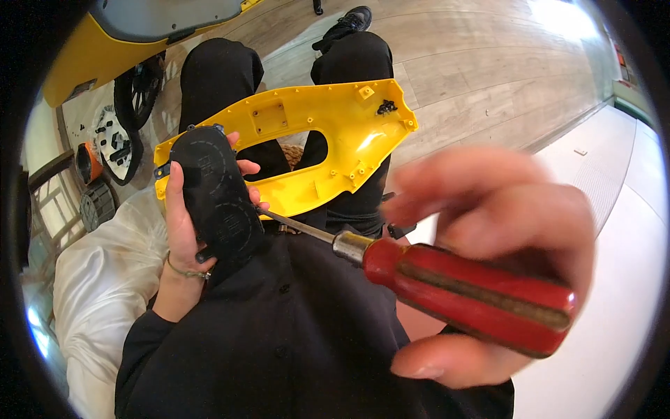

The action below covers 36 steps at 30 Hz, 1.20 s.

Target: Screwing a digital instrument cluster into a yellow motorcycle front cowling.

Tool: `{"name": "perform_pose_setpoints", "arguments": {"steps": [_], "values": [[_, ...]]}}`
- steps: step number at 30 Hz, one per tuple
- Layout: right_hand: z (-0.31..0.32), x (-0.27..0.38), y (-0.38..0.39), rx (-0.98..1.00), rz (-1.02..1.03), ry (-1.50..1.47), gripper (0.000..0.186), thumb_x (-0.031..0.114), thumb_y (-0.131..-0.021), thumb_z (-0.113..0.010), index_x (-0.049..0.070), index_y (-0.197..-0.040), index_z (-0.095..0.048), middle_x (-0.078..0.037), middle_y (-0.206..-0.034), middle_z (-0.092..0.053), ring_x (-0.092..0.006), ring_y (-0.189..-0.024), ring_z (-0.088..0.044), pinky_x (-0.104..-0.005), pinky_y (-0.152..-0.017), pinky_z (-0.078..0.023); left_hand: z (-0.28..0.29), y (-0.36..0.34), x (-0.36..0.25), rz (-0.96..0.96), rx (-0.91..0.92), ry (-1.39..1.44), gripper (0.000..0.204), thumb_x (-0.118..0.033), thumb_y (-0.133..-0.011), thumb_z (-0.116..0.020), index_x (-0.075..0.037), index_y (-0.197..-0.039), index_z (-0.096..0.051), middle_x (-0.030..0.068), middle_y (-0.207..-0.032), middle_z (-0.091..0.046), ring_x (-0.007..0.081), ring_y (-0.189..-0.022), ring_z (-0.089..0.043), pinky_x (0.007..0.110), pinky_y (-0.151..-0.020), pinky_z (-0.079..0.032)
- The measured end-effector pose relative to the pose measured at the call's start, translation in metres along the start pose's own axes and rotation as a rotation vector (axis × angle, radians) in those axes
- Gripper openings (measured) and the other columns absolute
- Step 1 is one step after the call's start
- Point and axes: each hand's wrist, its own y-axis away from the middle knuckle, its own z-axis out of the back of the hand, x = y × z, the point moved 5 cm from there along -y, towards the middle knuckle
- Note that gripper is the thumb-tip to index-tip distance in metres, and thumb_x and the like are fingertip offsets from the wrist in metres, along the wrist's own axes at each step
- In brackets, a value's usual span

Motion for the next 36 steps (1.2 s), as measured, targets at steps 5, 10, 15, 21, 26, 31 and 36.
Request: {"name": "perform_pose_setpoints", "arguments": {"steps": [5, 10, 15, 21, 26, 31, 36], "values": [[-0.017, -0.015, 0.001, -0.030, -0.150, -0.162, 0.030, 0.033, -0.084, -0.068, 0.013, -0.088, -0.046, -0.004, -0.075, -0.059, -0.0187, -0.078, -0.059, -0.0292, -0.072, -0.045, -0.001, 0.002, 0.001, 0.003, -0.024, -0.013, 0.076, -0.062, -0.093, -0.031, -0.003, -0.142, -0.028, 0.0191, -0.112, -0.057, 0.0233, -0.084, -0.065, 0.040, -0.079, -0.055], [-0.006, 0.000, -0.004, -0.110, -0.083, -0.417, 0.015, 0.024, -0.090, -0.059, 0.015, -0.086, -0.047, 0.000, -0.071, -0.057, -0.0135, -0.070, -0.056, -0.0257, -0.067, -0.037, -0.008, 0.001, 0.005, 0.040, 0.030, 0.077, 0.081, -0.066, -0.091, -0.033, -0.004, -0.143, -0.027, 0.0191, -0.112, -0.057, 0.0256, -0.085, -0.064, 0.042, -0.079, -0.054], [0.016, 0.006, 0.007, -0.083, -0.100, -0.170, 0.016, 0.020, -0.085, -0.063, 0.011, -0.083, -0.050, -0.002, -0.063, -0.049, -0.0131, -0.061, -0.051, -0.0269, -0.054, -0.038, -0.016, -0.002, 0.006, 0.056, 0.048, 0.135, 0.081, -0.066, -0.091, -0.034, -0.005, -0.144, -0.026, 0.0184, -0.112, -0.057, 0.0261, -0.085, -0.064, 0.045, -0.080, -0.054], [-0.057, -0.038, 0.011, 0.147, -0.151, 0.225, 0.024, -0.006, -0.060, -0.074, 0.006, -0.079, -0.065, -0.008, -0.076, -0.059, -0.0212, -0.068, -0.061, -0.0283, -0.058, -0.048, -0.024, -0.003, 0.007, 0.072, 0.102, 0.202, 0.084, -0.068, -0.089, -0.033, -0.004, -0.144, -0.023, 0.0198, -0.115, -0.055, 0.0285, -0.087, -0.064, 0.049, -0.084, -0.052], [-0.076, -0.061, 0.019, 0.163, -0.093, 0.385, 0.024, -0.004, -0.067, -0.073, 0.004, -0.088, -0.063, -0.008, -0.079, -0.060, -0.0232, -0.064, -0.061, -0.0302, -0.057, -0.049, -0.036, -0.004, 0.009, 0.095, 0.158, 0.216, 0.085, -0.068, -0.090, -0.031, -0.004, -0.144, -0.023, 0.0216, -0.119, -0.053, 0.0298, -0.090, -0.064, 0.046, -0.086, -0.051], [-0.077, -0.071, 0.023, 0.120, -0.050, 0.455, 0.027, -0.001, -0.069, -0.075, 0.004, -0.092, -0.063, -0.009, -0.079, -0.062, -0.0235, -0.064, -0.063, -0.0306, -0.056, -0.050, -0.039, -0.002, 0.009, 0.109, 0.077, 0.124, 0.090, -0.071, -0.086, -0.038, -0.003, -0.144, -0.023, 0.0207, -0.112, -0.056, 0.0295, -0.087, -0.062, 0.040, -0.075, -0.052], [-0.078, -0.072, 0.025, 0.110, 0.022, 0.476, 0.024, -0.001, -0.069, -0.075, 0.003, -0.089, -0.062, -0.008, -0.077, -0.062, -0.0223, -0.062, -0.062, -0.0300, -0.053, -0.049, -0.042, 0.000, 0.010, 0.092, 0.131, 0.147, 0.092, -0.071, -0.086, -0.037, -0.001, -0.144, -0.022, 0.0218, -0.113, -0.055, 0.0293, -0.089, -0.062, 0.040, -0.078, -0.052]]}}
